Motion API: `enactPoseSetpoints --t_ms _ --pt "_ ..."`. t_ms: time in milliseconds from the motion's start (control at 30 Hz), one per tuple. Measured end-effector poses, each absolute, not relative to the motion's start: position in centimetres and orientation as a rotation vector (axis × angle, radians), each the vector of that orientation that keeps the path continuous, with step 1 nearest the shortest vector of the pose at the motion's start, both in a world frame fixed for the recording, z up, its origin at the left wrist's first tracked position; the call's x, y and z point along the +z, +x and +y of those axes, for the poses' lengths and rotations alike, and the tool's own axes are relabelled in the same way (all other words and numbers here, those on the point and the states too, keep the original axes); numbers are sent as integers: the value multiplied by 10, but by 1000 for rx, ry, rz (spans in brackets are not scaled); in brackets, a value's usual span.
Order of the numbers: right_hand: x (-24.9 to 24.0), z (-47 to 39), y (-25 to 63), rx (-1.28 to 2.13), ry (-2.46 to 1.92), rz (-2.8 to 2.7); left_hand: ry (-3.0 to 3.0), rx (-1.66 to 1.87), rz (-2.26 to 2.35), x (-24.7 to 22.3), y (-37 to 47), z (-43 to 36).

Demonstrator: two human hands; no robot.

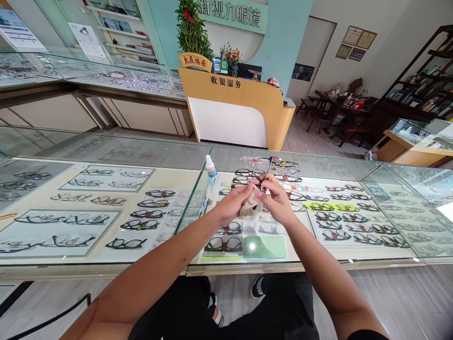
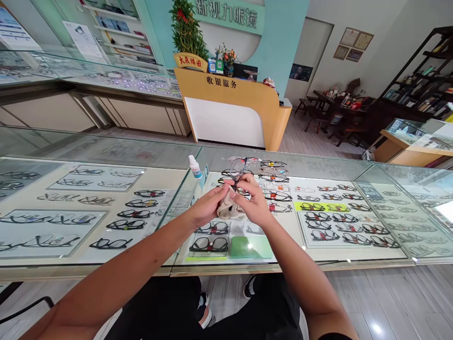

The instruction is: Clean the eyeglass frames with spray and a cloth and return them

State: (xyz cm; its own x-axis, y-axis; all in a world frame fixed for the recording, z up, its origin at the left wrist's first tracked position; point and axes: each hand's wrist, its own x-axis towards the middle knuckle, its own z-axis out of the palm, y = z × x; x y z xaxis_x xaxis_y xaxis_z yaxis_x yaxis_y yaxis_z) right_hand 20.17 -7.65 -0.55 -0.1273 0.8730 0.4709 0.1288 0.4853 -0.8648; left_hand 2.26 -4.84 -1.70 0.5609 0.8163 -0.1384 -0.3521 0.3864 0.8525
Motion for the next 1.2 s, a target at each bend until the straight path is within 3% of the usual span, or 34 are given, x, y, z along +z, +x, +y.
enactPoseSetpoints --t_ms 600,1000,1200 --pt "-3 -71 205 923 -895 -1455 1015 761 581 -7 21 -54" --pt "-8 -72 201 766 -897 -1624 1144 948 647 -16 27 -48" --pt "-8 -68 208 900 -973 -1470 1112 867 642 -15 21 -46"
